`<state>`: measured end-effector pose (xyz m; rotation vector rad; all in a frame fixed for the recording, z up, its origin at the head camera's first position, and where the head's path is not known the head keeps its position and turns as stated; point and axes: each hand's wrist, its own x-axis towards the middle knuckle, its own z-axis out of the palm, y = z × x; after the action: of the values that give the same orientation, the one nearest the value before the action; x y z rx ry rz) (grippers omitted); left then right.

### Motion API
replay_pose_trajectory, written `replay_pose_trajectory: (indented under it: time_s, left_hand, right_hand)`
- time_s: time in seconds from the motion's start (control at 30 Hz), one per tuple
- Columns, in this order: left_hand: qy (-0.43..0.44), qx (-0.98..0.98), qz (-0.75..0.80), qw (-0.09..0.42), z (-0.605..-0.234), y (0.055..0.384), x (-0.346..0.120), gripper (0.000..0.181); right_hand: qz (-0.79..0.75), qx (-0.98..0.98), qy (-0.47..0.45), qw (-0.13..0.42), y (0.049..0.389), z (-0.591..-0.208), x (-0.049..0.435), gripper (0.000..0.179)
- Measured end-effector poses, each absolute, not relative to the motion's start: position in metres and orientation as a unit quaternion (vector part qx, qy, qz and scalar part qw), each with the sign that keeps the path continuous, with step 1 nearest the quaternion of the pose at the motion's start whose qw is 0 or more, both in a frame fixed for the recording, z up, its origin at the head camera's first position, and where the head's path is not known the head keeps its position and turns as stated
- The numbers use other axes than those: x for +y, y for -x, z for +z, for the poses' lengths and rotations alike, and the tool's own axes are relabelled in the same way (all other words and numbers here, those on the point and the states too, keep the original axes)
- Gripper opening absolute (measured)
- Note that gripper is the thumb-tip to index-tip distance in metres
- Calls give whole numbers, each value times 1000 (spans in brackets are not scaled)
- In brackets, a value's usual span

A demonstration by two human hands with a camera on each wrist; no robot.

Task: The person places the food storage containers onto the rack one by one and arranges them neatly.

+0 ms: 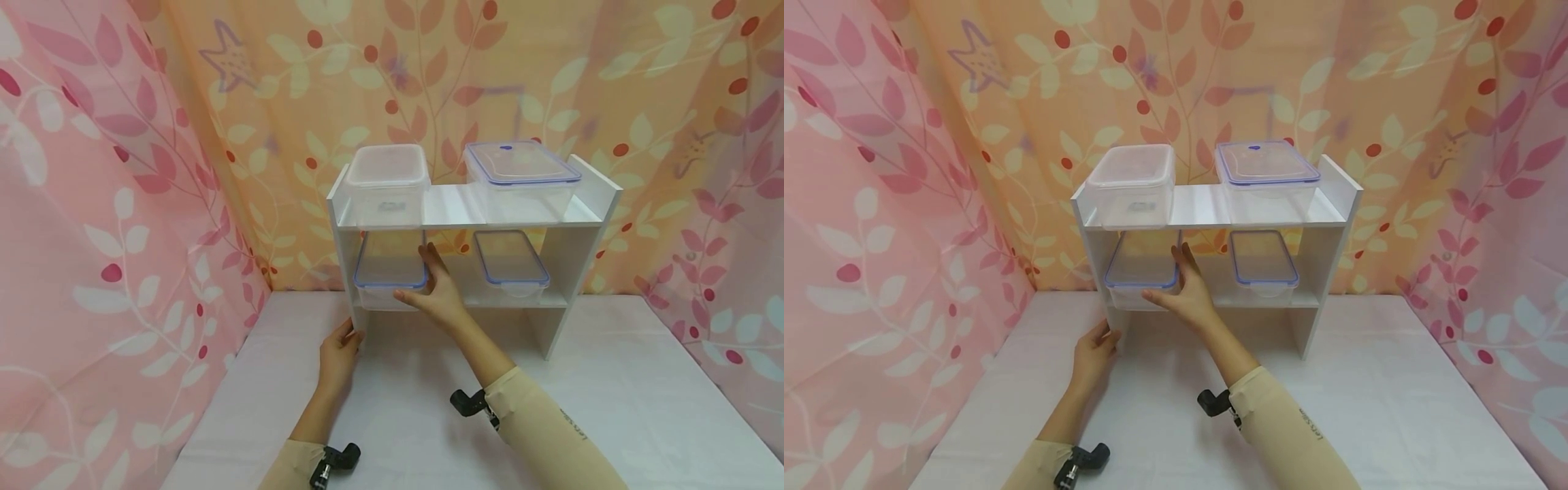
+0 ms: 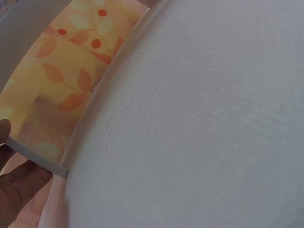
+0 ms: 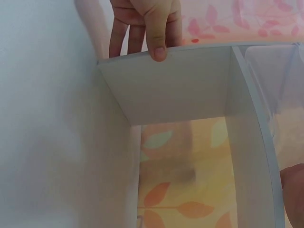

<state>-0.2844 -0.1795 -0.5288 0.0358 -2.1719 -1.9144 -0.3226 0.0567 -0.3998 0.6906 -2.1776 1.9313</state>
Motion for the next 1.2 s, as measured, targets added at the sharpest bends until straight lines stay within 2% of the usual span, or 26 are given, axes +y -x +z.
replay_pose_trajectory:
  time_s: [0.17,0.37,0.63,0.73,1.2]
  left_hand:
    - [-16,-748,-651,124,-524,283,-177,46]
    - [-12,-751,-650,114,-499,268,-172,46]
    - [-21,-746,-655,117,-520,283,-178,46]
    - [-21,-749,-652,117,-521,284,-179,47]
    - [-6,-764,-631,136,-527,284,-182,44]
  right_hand:
    - [631,-736,-230,78,321,-398,57,104]
    - [606,-756,-231,86,320,-397,58,102]
    - [594,-771,-224,53,291,-364,59,101]
    - [593,-770,-230,58,289,-363,61,101]
    - [601,-756,-240,101,298,-394,72,100]
